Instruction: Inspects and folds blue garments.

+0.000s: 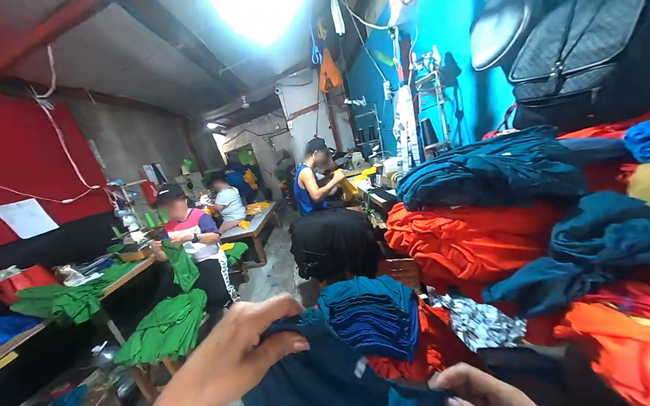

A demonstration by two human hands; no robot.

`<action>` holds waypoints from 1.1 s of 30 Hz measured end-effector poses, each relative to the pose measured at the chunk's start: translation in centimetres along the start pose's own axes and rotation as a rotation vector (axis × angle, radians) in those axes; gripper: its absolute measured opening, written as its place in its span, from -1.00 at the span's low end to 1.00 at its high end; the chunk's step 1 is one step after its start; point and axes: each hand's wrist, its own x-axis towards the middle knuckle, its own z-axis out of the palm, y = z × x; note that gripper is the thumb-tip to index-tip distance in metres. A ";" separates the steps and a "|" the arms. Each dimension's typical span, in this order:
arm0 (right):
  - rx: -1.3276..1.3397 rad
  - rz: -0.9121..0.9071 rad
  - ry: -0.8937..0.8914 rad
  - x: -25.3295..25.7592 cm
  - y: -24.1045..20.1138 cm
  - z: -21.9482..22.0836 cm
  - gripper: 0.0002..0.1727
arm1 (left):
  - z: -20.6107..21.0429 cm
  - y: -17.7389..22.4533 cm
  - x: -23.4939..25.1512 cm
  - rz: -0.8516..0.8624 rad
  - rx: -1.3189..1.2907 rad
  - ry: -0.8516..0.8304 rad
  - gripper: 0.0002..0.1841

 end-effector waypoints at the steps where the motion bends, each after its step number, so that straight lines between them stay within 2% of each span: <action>1: 0.005 0.005 0.023 0.1 -0.1 0.1 -0.78 | -0.2 0.0 -0.2 -0.025 0.008 0.041 -0.68; 3: 0.063 -0.027 0.053 0.7 0.0 0.3 -0.74 | -0.8 0.2 -0.2 -0.103 -0.001 0.112 -0.76; 5: 0.080 -0.110 -0.011 1.5 0.3 0.2 -0.69 | -1.1 0.3 0.3 -0.143 0.021 0.115 -0.81; 7: 0.007 -0.103 -0.069 2.2 -0.2 -0.1 -0.67 | -1.7 0.3 1.0 -0.147 0.062 0.084 -0.82; 10: -0.149 0.008 -0.091 2.5 -1.5 -0.7 -0.81 | -3.4 1.3 2.6 -0.191 0.073 0.046 -0.81; 13: -0.215 0.037 -0.076 2.8 -2.6 -1.3 -0.90 | -6.0 0.1 4.9 -0.096 0.051 -0.092 -0.82; 15: -0.213 0.064 -0.081 3.0 -3.3 -1.8 -0.92 | -6.3 0.2 5.9 -0.088 0.033 -0.119 -0.82; 18: -0.162 0.126 -0.110 3.4 -4.0 -2.5 -0.87 | -5.7 0.4 6.6 -0.076 0.008 -0.081 -0.85; 20: -0.034 0.163 -0.103 3.2 -4.1 -2.5 -0.84 | -5.6 0.6 7.1 -0.114 0.038 -0.105 -0.86; 23: 0.065 0.105 -0.067 2.4 -3.4 -2.2 -0.90 | -4.8 -0.7 6.7 -0.139 -0.028 -0.072 -0.86; 25: 0.016 0.059 -0.081 1.6 -2.3 -2.0 -0.81 | -3.9 -2.0 5.5 -0.120 -0.123 -0.021 -0.84; 26: -0.021 0.058 -0.096 1.3 -1.6 -1.9 -0.82 | -3.4 -1.8 4.9 -0.150 -0.165 0.030 -0.83; 28: -0.056 0.116 -0.150 0.7 0.1 -1.8 -0.87 | -1.9 1.7 5.0 -0.314 -0.087 0.118 -0.82; 30: -0.019 0.174 -0.203 -0.3 1.9 -1.7 -0.81 | -1.2 1.8 4.2 -0.339 -0.034 0.050 -0.83; 33: 0.089 0.300 -0.214 -1.7 5.3 -2.0 -0.86 | 1.9 -3.0 2.3 -0.334 -0.122 -0.068 -0.76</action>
